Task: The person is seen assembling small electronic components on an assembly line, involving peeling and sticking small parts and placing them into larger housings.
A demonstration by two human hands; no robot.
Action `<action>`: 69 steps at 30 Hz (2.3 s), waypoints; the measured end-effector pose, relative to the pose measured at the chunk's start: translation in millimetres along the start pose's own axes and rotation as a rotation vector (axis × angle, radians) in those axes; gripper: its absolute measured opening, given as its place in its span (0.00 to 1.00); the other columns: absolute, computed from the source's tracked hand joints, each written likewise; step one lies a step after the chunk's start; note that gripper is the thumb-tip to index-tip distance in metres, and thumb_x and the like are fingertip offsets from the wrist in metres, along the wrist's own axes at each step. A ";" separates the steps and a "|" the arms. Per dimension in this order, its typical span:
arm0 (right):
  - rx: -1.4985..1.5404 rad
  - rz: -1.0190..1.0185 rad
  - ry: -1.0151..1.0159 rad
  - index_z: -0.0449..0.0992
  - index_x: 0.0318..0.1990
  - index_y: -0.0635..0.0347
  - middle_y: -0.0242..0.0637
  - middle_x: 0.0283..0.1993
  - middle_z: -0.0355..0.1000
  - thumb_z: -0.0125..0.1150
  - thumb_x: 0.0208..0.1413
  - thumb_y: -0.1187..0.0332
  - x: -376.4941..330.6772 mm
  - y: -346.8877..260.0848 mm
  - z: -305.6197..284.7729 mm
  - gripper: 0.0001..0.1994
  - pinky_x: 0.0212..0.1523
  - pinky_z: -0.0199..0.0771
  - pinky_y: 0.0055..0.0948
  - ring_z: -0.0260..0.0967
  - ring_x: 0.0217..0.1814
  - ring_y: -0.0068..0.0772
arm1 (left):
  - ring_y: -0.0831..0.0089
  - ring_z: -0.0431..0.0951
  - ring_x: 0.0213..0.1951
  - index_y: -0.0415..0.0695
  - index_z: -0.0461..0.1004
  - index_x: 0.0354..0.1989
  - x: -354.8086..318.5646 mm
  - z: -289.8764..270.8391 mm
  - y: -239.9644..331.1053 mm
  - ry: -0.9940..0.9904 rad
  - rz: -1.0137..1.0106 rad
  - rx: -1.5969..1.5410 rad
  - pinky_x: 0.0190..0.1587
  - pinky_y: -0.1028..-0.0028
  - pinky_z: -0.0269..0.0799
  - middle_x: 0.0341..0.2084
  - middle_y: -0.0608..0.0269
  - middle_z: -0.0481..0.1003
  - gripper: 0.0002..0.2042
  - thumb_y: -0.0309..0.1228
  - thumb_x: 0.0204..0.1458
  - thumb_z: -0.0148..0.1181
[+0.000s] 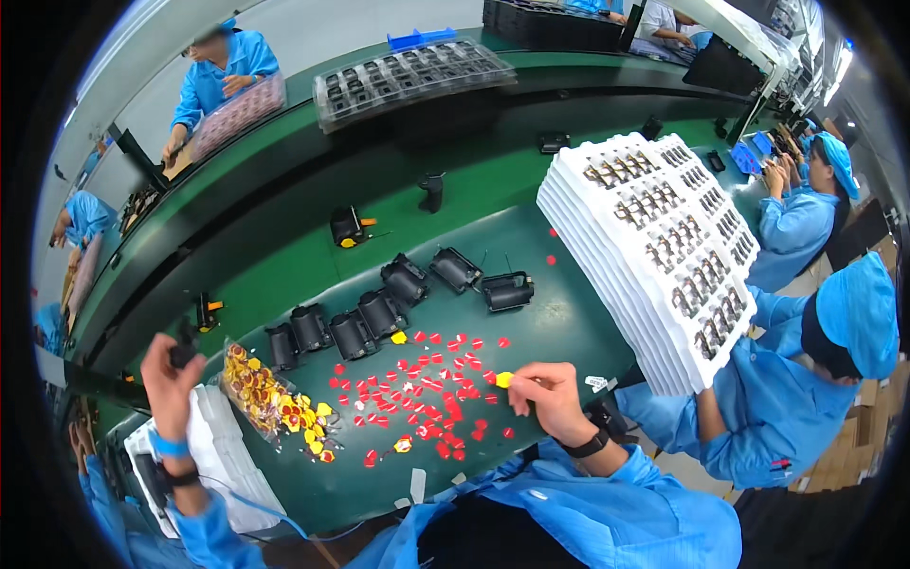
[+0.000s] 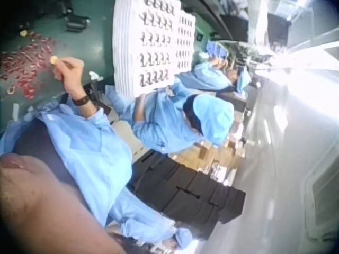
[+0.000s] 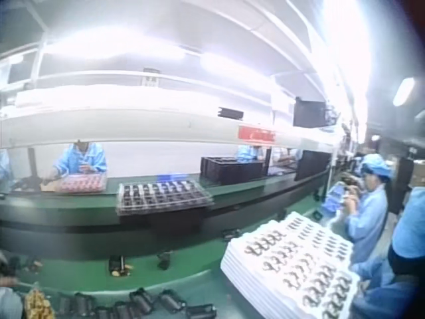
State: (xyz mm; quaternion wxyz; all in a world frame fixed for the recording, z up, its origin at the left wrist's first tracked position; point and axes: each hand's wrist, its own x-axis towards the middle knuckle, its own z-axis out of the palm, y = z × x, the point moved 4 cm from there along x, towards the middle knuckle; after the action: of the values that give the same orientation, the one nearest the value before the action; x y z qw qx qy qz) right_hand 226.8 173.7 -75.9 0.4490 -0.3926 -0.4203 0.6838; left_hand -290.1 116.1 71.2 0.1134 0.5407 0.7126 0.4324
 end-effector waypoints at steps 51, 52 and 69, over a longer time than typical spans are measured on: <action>-0.879 -0.668 -0.850 0.77 0.34 0.67 0.60 0.53 0.74 0.78 0.29 0.68 -12.6 -62.7 124.8 0.21 0.47 0.77 0.37 0.77 0.49 0.50 | 0.57 0.75 0.32 0.36 0.66 0.30 -202.7 165.3 154.3 -0.477 0.576 -0.033 0.30 0.60 0.71 0.24 0.55 0.71 0.08 0.23 0.47 0.59; -0.954 -0.693 -0.832 0.77 0.33 0.67 0.59 0.51 0.75 0.78 0.28 0.69 -11.7 -62.2 124.4 0.21 0.45 0.77 0.36 0.78 0.45 0.47 | 0.58 0.75 0.32 0.37 0.67 0.31 -201.0 147.3 155.5 -0.402 0.609 -0.066 0.31 0.61 0.72 0.24 0.56 0.70 0.08 0.24 0.47 0.60; -1.324 -0.254 -0.440 0.73 0.34 0.65 0.52 0.39 0.76 0.74 0.27 0.74 8.1 -69.8 10.1 0.21 0.55 0.71 0.43 0.76 0.48 0.55 | 0.48 0.82 0.38 0.48 0.84 0.30 -209.8 -278.4 -229.9 -0.088 -0.562 1.154 0.44 0.58 0.78 0.32 0.49 0.81 0.11 0.21 0.42 0.58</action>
State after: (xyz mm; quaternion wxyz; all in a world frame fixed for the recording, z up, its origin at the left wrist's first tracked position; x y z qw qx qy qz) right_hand 235.0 196.1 -9.1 0.0970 -0.3836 -0.8713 0.2905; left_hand -538.1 -213.1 4.3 -0.0575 0.3246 0.9399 -0.0891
